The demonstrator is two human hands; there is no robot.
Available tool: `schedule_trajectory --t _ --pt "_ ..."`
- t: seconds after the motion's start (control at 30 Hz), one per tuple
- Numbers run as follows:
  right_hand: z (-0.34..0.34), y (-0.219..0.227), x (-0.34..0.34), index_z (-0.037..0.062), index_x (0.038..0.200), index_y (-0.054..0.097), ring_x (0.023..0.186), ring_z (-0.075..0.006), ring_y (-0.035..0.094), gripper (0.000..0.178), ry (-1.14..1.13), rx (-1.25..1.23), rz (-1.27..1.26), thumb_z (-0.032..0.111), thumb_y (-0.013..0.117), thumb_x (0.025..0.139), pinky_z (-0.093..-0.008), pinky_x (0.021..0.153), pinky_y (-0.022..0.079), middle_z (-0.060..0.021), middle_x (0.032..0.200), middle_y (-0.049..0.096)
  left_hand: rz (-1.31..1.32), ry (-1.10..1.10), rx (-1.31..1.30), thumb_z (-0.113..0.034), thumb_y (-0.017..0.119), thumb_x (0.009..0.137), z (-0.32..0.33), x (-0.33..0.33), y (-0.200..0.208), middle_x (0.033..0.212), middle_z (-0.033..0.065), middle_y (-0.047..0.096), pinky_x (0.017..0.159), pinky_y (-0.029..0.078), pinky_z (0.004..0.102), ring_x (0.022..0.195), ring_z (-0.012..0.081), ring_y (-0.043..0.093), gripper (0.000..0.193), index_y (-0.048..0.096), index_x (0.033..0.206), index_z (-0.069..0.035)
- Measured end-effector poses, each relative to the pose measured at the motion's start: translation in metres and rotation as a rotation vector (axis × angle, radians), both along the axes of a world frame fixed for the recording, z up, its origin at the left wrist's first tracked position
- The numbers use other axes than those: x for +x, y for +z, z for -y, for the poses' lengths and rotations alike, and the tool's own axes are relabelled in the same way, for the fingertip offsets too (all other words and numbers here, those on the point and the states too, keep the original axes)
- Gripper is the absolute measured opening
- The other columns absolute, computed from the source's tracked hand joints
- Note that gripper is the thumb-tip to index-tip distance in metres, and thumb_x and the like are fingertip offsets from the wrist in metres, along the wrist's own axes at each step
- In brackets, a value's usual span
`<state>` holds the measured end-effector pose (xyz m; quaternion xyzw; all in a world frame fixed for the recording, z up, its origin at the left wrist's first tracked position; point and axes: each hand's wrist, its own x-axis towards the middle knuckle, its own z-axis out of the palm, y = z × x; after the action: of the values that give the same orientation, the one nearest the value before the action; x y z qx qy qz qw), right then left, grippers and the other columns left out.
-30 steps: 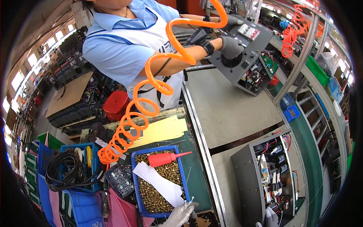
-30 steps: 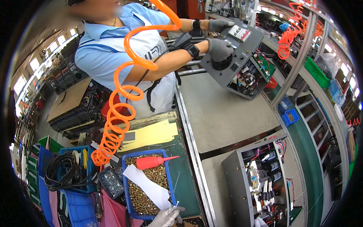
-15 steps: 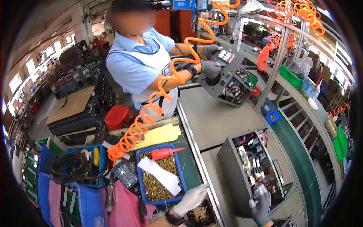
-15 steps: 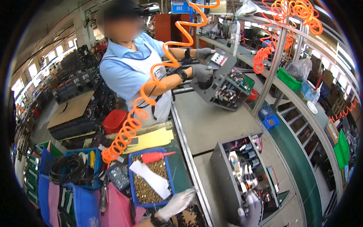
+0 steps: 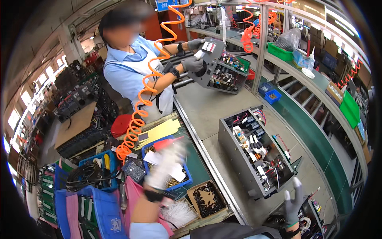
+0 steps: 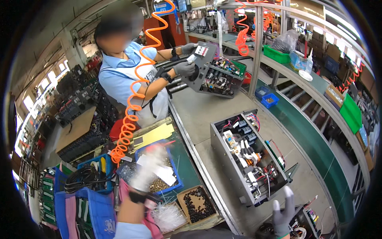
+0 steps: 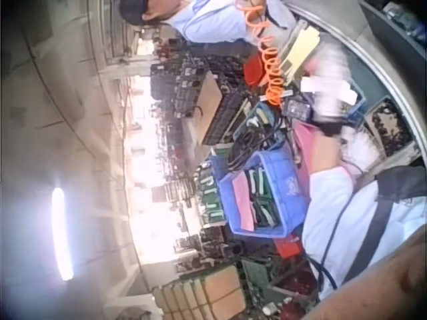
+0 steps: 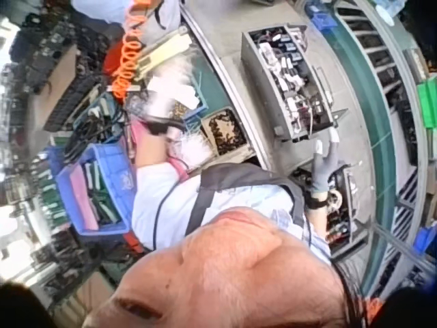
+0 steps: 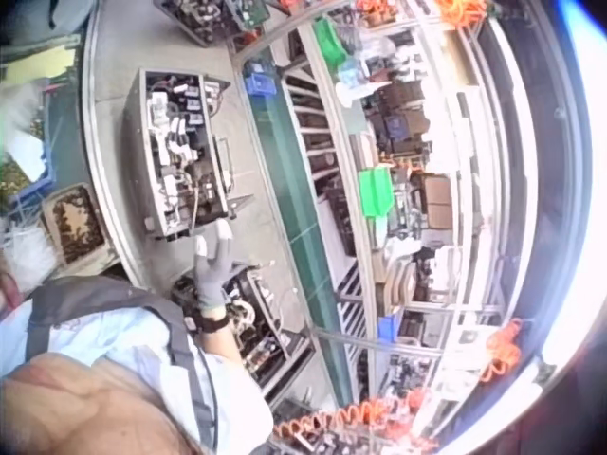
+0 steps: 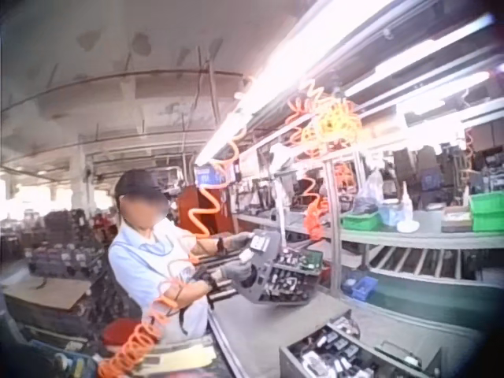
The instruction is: Assembling internal components and wiring of a welding machine on a production line.
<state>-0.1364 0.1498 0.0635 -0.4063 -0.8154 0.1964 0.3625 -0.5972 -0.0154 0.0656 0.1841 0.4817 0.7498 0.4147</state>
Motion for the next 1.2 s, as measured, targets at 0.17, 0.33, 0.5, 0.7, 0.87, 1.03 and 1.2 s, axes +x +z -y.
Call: schedule_trajectory --t 0.17,0.33,0.5,0.7,0.87,1.03,1.2 --pt "0.044 0.020 -0.034 0.0027 0.116 0.060 0.101 -0.0366 0.059 0.046 0.383 -0.011 0.015 0.012 0.073 0.074 -0.0414 0.086 0.048 -0.0181 0.109 0.062 -0.816 -0.912 0.285 -0.015 0.055 0.087 -0.067 0.212 -0.060 0.097 0.0177 0.058 0.090 0.046 0.0427 0.099 0.0355 0.057 0.017 0.054 0.092 0.002" --pt "0.071 0.016 0.046 0.0094 0.099 0.068 0.080 -0.0300 0.064 0.020 0.269 -0.009 0.070 0.009 0.069 0.079 -0.0384 0.068 0.051 -0.0116 0.093 0.066 -1.353 -1.142 0.794 -0.012 0.050 0.081 -0.086 0.291 -0.037 0.088 0.0196 0.053 0.079 0.045 0.0423 0.087 0.0379 0.053 0.018 0.052 0.091 0.003" --pt "0.115 0.013 0.106 0.0080 0.112 0.064 0.089 -0.0300 0.064 0.028 0.017 -0.078 -0.026 0.014 0.065 0.085 -0.0369 0.074 0.052 -0.0107 0.105 0.066 -0.116 -1.733 -0.258 -0.024 0.049 0.099 -0.092 0.350 -0.027 0.077 -0.0030 0.063 0.042 0.032 0.0186 0.053 0.0002 0.044 0.027 0.063 0.105 -0.001" --pt "0.233 0.033 0.238 -0.0033 0.113 0.062 0.085 -0.0164 0.066 0.028 -0.788 -0.233 -0.650 0.013 0.047 0.095 -0.0285 0.077 0.053 -0.0118 0.097 0.068 -1.304 -1.700 0.433 -0.018 0.050 0.098 -0.128 0.447 0.003 0.096 0.0023 0.066 0.076 0.048 0.0286 0.089 0.0098 0.060 0.028 0.059 0.120 -0.002" --pt "0.228 0.039 0.275 -0.0041 0.111 0.061 0.084 -0.0164 0.064 0.024 -0.530 -0.286 -0.426 0.010 0.049 0.095 -0.0287 0.078 0.050 -0.0109 0.093 0.066 -1.111 -1.484 0.511 -0.017 0.051 0.094 -0.095 0.545 0.040 0.104 0.0219 0.063 0.080 0.049 0.0353 0.094 0.0290 0.063 0.036 0.054 0.125 0.002" --pt "0.202 0.029 0.306 -0.0021 0.111 0.061 0.079 -0.0094 0.060 0.025 -0.287 -0.667 -0.917 0.011 0.054 0.092 -0.0245 0.070 0.047 -0.0049 0.088 0.063 -0.958 -1.799 0.001 -0.018 0.058 0.091 -0.082 0.585 0.030 0.094 0.0097 0.064 0.075 0.047 0.0290 0.083 0.0162 0.059 0.029 0.060 0.111 0.002" --pt "0.167 0.003 0.344 -0.0042 0.112 0.060 0.067 -0.0092 0.057 0.031 -0.308 -0.767 -0.981 0.019 0.057 0.093 -0.0246 0.066 0.048 -0.0023 0.079 0.059 -0.846 -1.557 0.008 -0.016 0.057 0.091 -0.081 0.597 0.011 0.080 0.0064 0.063 0.066 0.046 0.0298 0.074 0.0134 0.058 0.020 0.062 0.101 0.000"
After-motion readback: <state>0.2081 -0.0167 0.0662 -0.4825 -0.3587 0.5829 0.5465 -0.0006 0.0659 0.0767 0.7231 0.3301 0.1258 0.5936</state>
